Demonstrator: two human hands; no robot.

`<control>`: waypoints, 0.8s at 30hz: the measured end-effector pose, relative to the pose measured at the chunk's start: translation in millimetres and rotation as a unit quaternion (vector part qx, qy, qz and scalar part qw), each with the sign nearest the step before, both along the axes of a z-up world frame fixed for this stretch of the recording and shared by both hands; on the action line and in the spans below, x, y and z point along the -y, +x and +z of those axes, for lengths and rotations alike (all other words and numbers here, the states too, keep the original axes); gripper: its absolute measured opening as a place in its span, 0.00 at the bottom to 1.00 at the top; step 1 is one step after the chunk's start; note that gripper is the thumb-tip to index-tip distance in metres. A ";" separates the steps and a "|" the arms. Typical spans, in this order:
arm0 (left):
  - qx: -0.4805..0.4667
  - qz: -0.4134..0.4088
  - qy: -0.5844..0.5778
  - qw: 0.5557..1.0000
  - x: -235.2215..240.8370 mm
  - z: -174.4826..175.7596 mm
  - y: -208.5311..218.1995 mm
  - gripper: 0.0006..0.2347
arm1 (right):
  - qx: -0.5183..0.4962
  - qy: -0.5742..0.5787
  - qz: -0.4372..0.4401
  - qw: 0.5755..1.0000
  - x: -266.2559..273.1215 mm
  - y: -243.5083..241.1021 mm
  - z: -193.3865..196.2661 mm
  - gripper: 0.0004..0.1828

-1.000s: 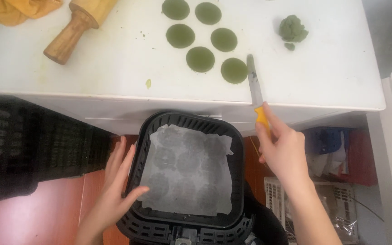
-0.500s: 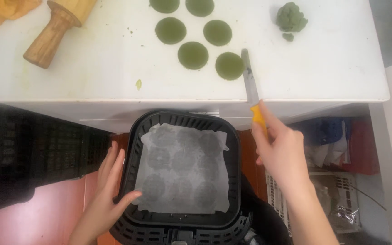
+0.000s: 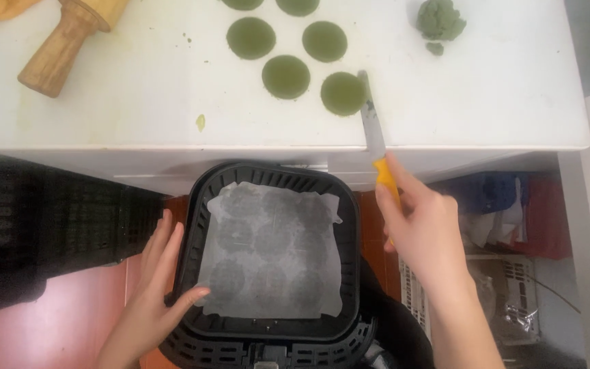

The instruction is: Cutting out dough circles and placing them into an air fryer basket lined with parchment paper.

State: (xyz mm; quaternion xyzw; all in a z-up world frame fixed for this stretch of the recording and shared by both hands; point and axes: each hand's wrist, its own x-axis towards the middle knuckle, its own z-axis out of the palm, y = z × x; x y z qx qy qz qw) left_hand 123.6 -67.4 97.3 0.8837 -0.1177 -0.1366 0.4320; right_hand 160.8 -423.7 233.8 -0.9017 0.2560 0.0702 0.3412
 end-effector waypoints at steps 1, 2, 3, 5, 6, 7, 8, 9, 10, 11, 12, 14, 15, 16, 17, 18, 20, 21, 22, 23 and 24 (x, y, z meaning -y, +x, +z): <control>-0.003 0.000 0.002 1.000 0.8 1.3 -1.1 0.43 | -0.003 0.002 0.000 1.000 0.0 -0.3 0.3 0.29; -0.002 0.002 0.000 1.000 1.5 2.6 -0.5 0.43 | 0.006 0.011 -0.001 1.000 0.0 0.0 1.0 0.29; -0.001 0.004 -0.001 1.000 2.1 4.5 0.1 0.43 | 0.015 0.020 -0.002 1.000 -0.2 0.4 2.2 0.30; 0.015 0.002 0.014 1.000 1.9 1.7 1.7 0.43 | -0.002 0.002 -0.001 1.000 -1.5 -2.3 4.7 0.30; 0.025 0.001 0.029 0.999 1.9 -0.1 0.3 0.44 | -0.024 -0.015 0.001 1.000 -2.2 -4.2 5.5 0.30; 0.026 0.003 0.028 0.999 2.6 1.5 2.3 0.44 | -0.023 -0.016 0.003 1.000 -1.2 -2.4 4.7 0.30; 0.039 -0.006 0.022 0.999 2.3 3.9 1.5 0.43 | -0.008 -0.005 0.007 1.000 -0.6 -3.0 3.2 0.29; 0.053 -0.016 0.016 0.998 2.5 5.9 0.6 0.42 | 0.007 0.005 0.010 1.000 0.5 -3.8 1.5 0.29; 0.051 -0.017 0.017 0.998 5.7 11.2 0.2 0.42 | 0.005 0.007 0.008 1.000 0.6 -4.7 0.1 0.29; 0.066 -0.018 0.054 0.996 9.2 17.0 0.0 0.40 | 0.018 0.010 0.012 1.000 1.0 -5.5 -0.8 0.29; 0.087 -0.017 0.090 0.992 13.5 22.6 2.9 0.39 | 0.036 0.011 0.016 0.999 1.9 -3.5 -0.7 0.28; 0.130 -0.021 0.097 0.986 28.5 42.1 6.2 0.35 | 0.032 0.020 0.010 0.999 0.8 -4.0 0.3 0.30; 0.172 -0.024 0.104 0.979 35.8 51.2 6.6 0.31 | 0.025 0.029 0.005 0.999 -0.1 -4.6 0.2 0.32; 0.171 -0.022 0.105 0.979 49.5 65.5 11.2 0.31 | 0.024 0.030 0.007 0.999 0.1 -5.2 -1.0 0.32; 0.215 -0.029 0.091 0.972 63.1 79.0 15.8 0.26 | 0.036 0.042 -0.002 0.998 0.3 -5.9 -2.8 0.31; 0.256 -0.037 0.078 0.963 76.4 92.7 19.0 0.22 | 0.045 0.054 -0.012 0.997 0.3 -8.4 -4.8 0.29; 0.274 -0.044 0.054 0.959 111.9 100.2 35.8 0.20 | 0.057 0.051 -0.004 0.997 1.9 -10.0 -9.3 0.29; 0.297 -0.052 0.028 0.953 129.3 103.6 43.5 0.19 | 0.074 0.046 0.003 0.996 2.4 -11.4 -11.3 0.29; 0.299 -0.050 0.029 0.952 144.7 100.0 54.5 0.19 | 0.076 0.047 0.005 0.996 2.5 -11.2 -10.4 0.29; 0.314 -0.045 0.020 0.948 160.3 97.3 66.1 0.19 | 0.084 0.032 0.010 0.996 2.9 -10.7 -8.7 0.29; 0.326 -0.042 0.011 0.944 176.1 94.5 76.4 0.19 | 0.089 0.016 0.014 0.996 3.5 -11.7 -6.8 0.28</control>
